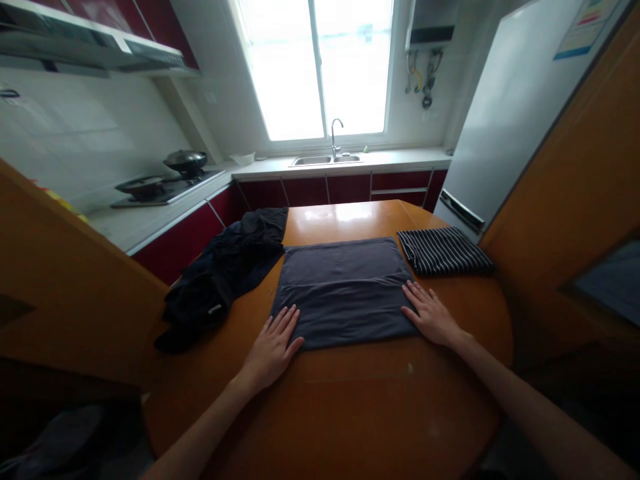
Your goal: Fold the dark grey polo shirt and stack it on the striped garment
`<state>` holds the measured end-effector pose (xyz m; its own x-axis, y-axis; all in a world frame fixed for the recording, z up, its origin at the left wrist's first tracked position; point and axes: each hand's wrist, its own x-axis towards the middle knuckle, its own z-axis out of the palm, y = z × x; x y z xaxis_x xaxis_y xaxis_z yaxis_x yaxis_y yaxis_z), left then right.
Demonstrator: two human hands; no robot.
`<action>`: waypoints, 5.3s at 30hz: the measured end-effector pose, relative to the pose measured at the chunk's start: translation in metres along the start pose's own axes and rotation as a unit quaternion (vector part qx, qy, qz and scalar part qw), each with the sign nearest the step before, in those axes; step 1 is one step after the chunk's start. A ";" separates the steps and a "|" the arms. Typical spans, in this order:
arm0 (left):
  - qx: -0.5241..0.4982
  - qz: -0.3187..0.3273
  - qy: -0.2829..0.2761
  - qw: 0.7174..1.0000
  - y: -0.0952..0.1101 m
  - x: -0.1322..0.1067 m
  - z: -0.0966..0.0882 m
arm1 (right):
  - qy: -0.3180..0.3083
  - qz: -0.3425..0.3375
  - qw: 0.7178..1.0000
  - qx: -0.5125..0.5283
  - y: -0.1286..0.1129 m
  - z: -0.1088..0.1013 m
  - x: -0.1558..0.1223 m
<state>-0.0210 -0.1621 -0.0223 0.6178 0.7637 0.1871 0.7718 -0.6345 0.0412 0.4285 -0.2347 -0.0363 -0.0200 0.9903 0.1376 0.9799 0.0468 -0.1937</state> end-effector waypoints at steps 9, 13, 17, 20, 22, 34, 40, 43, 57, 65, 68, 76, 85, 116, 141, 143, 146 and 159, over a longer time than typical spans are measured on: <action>-0.064 0.056 -0.019 0.996 -0.049 -0.038 -0.024 | 0.044 -0.067 0.997 0.013 0.032 -0.018 -0.051; -0.080 0.100 0.002 0.992 -0.048 -0.041 -0.041 | 0.024 -0.156 0.987 0.036 0.024 -0.028 -0.059; -0.081 0.126 0.007 0.989 -0.041 -0.036 -0.044 | 0.026 -0.190 0.981 0.017 0.025 -0.031 -0.056; -0.089 0.115 0.026 0.989 -0.040 -0.029 -0.036 | 0.032 -0.215 0.976 -0.001 0.031 -0.030 -0.051; -0.097 0.106 0.039 0.989 -0.040 -0.024 -0.031 | 0.036 -0.225 0.974 -0.001 0.034 -0.030 -0.047; -0.179 0.087 -0.025 0.980 -0.045 -0.042 -0.047 | 0.031 -0.203 0.963 0.175 0.043 -0.037 -0.067; -0.259 0.071 -0.123 0.955 -0.019 -0.079 -0.087 | -0.040 -0.164 0.938 0.301 0.039 -0.062 -0.116; -0.319 0.062 -0.158 0.932 -0.007 -0.086 -0.111 | -0.075 -0.121 0.921 0.363 0.031 -0.082 -0.131; -0.381 -0.107 0.020 0.918 -0.043 0.007 -0.124 | 0.041 0.047 0.895 0.441 0.033 -0.123 -0.020; -0.356 -0.178 0.069 0.915 -0.070 0.092 -0.044 | 0.070 0.137 0.866 0.476 0.024 -0.056 0.075; -0.304 -0.194 0.090 0.928 -0.076 0.102 -0.018 | 0.106 0.178 0.872 0.443 0.027 -0.026 0.088; -0.288 -0.190 0.087 0.934 -0.087 0.097 -0.008 | 0.191 0.138 0.907 0.349 0.030 -0.016 0.086; -0.261 -0.193 0.099 0.941 -0.084 0.101 -0.006 | 0.185 0.129 0.929 0.292 0.029 -0.006 0.095; -0.073 0.061 0.005 0.995 0.076 0.086 0.006 | -0.012 -0.174 0.981 0.089 -0.143 0.011 0.062; -0.027 0.009 0.048 0.998 0.039 0.087 -0.015 | 0.103 -0.015 0.994 0.043 -0.056 -0.001 0.090; -0.047 0.089 0.016 0.995 0.065 0.081 -0.015 | 0.077 -0.091 0.990 0.072 -0.082 -0.001 0.080; -0.064 0.138 -0.026 0.988 0.084 0.077 -0.009 | 0.014 -0.165 0.983 0.080 -0.110 0.005 0.068; -0.067 0.127 -0.056 0.988 0.055 0.065 -0.010 | -0.023 -0.116 0.992 0.037 -0.047 0.003 0.047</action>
<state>0.0600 -0.1486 0.0016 0.8073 0.5820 0.0981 0.5681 -0.8113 0.1380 0.3810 -0.1895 -0.0233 -0.2546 0.9566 0.1419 0.9308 0.2822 -0.2324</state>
